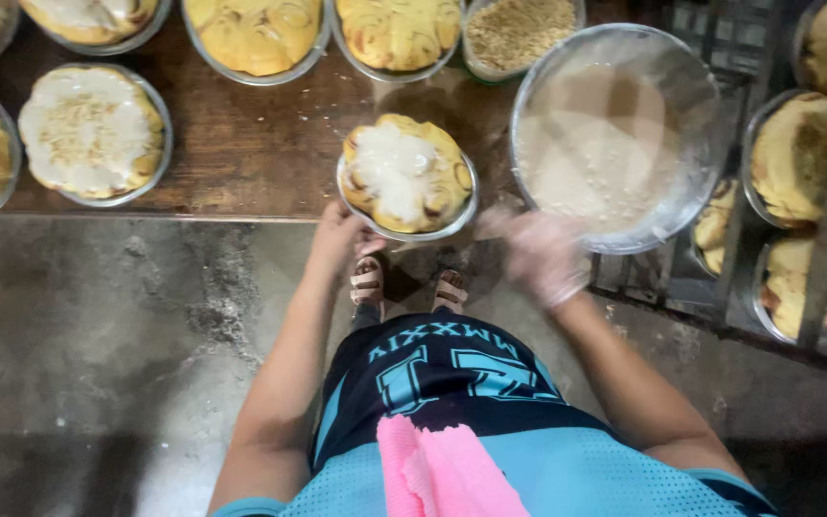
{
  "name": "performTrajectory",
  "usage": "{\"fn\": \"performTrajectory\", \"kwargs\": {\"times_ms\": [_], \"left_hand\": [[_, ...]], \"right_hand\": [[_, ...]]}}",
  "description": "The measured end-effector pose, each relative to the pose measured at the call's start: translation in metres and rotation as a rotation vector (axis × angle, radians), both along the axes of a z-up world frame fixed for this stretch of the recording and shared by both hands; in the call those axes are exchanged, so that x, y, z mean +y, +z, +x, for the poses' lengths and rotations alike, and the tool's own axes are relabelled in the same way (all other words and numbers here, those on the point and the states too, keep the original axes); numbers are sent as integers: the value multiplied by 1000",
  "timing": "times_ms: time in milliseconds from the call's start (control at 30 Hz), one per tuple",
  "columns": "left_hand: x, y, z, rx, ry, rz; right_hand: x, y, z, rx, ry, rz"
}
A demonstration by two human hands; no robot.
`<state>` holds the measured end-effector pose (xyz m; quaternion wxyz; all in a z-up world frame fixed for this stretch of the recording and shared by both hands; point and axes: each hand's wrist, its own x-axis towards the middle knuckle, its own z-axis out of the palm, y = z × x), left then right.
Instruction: The person spreads white icing onto baked pastries in metal tins using a spoon, sprinkles chopped nuts over the icing by hand, and briefly touches a large commercial dough mixer.
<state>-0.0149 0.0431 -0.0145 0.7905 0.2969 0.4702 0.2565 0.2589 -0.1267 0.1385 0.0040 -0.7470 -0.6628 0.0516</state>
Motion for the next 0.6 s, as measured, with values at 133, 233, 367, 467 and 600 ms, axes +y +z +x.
{"fn": "performTrajectory", "kwargs": {"times_ms": [133,233,367,467,600], "left_hand": [[7,-43,-9,70,115,201],[-9,-60,-7,90,66,201],[-36,-52,8,30,-93,33],[-36,-26,22,-65,-34,16],[-39,13,33,-107,0,80]], "right_hand": [[-7,-33,86,-228,-406,-228],[-11,-78,123,-211,-362,-453],[-22,-100,139,427,-428,-309],[-14,-72,125,877,-476,-133],[22,-19,54,525,-282,-7]]}}
